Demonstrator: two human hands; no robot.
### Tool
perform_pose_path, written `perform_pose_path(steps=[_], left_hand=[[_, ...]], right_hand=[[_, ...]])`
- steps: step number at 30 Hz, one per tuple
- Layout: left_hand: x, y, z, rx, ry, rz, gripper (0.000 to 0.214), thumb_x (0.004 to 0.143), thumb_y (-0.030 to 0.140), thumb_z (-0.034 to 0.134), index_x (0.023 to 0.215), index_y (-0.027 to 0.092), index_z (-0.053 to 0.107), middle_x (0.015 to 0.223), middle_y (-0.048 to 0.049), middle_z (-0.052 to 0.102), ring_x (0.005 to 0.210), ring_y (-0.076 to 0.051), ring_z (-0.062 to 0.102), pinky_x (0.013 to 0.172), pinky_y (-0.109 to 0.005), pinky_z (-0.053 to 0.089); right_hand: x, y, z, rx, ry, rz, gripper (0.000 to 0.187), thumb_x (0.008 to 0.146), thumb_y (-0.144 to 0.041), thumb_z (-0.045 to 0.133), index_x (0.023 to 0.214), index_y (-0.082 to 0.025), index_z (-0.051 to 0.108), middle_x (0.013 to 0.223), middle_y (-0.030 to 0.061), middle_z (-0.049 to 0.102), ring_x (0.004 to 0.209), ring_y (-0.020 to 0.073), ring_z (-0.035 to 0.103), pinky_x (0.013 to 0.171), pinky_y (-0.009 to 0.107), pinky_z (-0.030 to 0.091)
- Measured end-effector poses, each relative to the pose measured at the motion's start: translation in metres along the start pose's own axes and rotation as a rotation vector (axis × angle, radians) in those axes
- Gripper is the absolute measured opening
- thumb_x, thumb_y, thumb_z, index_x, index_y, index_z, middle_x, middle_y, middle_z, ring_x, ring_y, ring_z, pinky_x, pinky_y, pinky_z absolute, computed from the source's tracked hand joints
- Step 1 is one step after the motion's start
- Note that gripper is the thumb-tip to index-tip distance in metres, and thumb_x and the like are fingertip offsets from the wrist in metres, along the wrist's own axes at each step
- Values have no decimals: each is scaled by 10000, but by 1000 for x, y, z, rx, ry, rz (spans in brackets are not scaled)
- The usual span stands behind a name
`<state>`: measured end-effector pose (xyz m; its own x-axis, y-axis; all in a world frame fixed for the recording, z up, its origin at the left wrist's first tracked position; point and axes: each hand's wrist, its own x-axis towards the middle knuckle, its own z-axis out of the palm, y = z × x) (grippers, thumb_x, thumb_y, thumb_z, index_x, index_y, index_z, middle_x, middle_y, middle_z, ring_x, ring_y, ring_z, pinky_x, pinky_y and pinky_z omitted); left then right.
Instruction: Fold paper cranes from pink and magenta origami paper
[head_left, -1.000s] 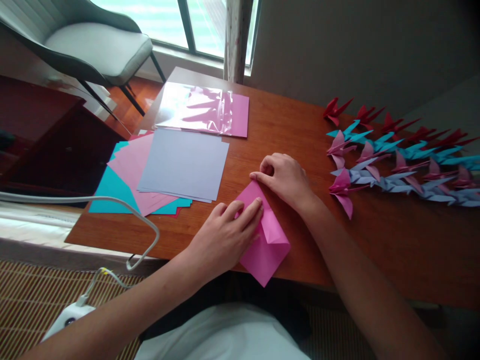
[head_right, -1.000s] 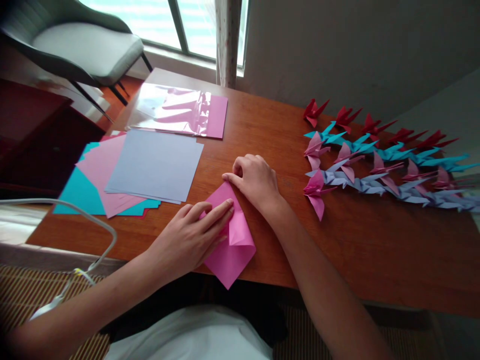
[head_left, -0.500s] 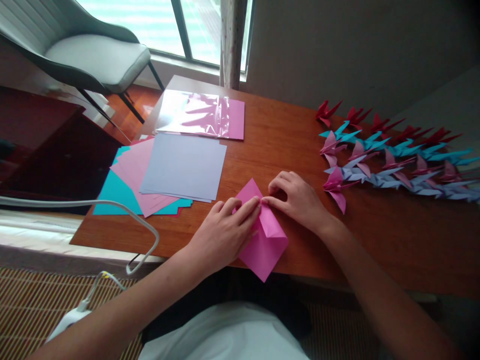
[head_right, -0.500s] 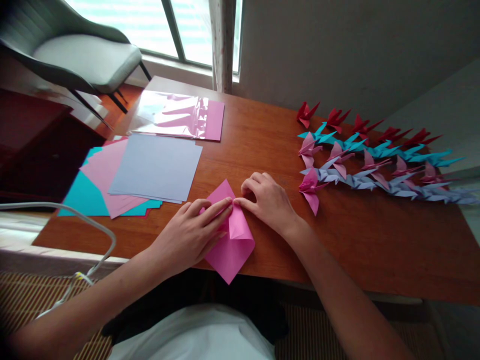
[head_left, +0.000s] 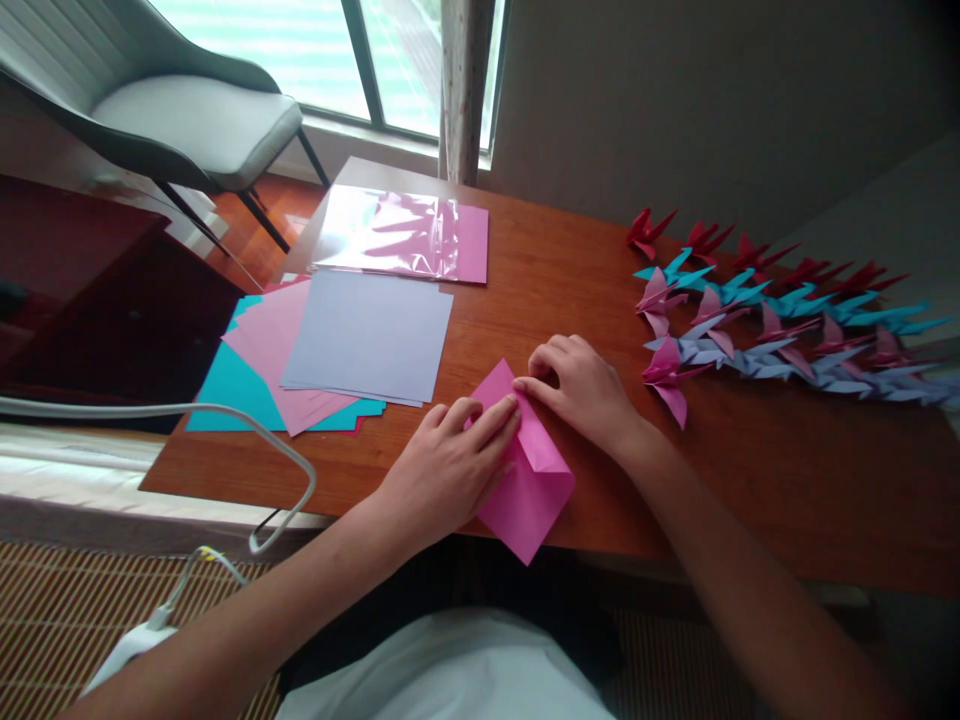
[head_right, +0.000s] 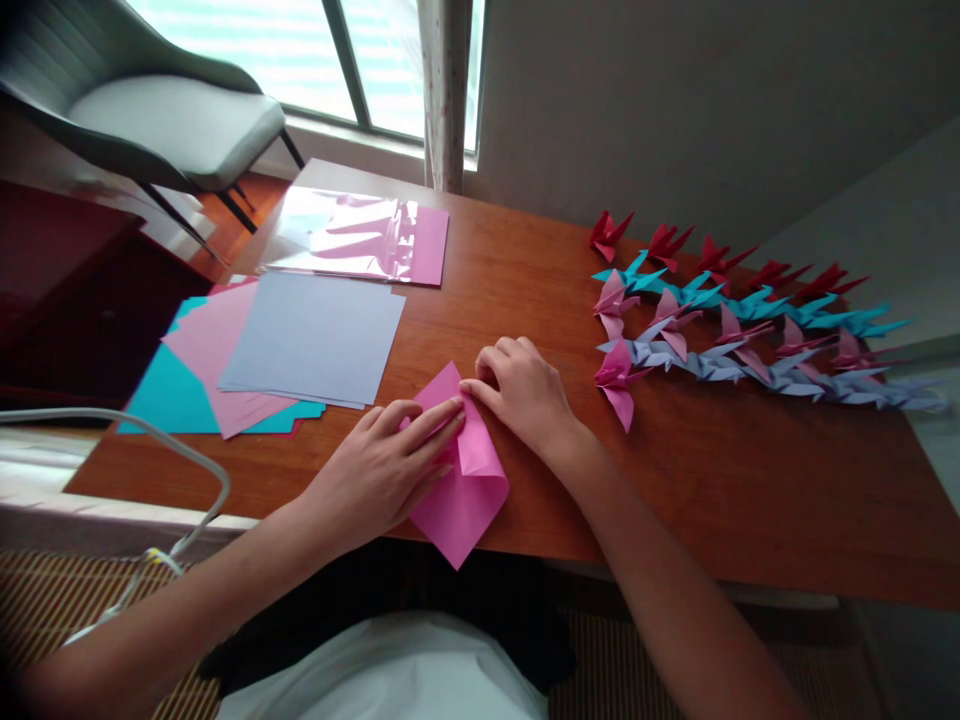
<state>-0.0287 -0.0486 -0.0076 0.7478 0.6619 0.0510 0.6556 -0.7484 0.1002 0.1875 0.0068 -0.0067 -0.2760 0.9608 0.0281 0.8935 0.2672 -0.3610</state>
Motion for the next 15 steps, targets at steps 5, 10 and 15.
perform_pose_path(steps=[5,10,15], left_hand=[[0,0,0,-10,-4,-4,468,1034,325,446,1481,199,501,1562,-63,479,1144,-268,505,933,-424,445],[0,0,1,-14,4,-9,470,1045,339,417,1486,195,494,1579,-45,463,1163,-271,500,941,-426,439],[0,0,1,-35,24,-15,473,1054,352,395,1483,178,492,1581,-25,463,1164,-268,496,952,-436,441]], right_hand=[[29,-8,3,-36,36,55,245,916,-424,678,786,-227,613,907,39,681,890,220,574,665,319,363],[40,-11,6,-38,70,115,255,907,-427,671,758,-225,621,859,35,701,831,218,600,626,318,338],[22,-9,2,131,100,99,186,958,-330,592,829,-215,661,907,40,728,865,205,642,726,320,426]])
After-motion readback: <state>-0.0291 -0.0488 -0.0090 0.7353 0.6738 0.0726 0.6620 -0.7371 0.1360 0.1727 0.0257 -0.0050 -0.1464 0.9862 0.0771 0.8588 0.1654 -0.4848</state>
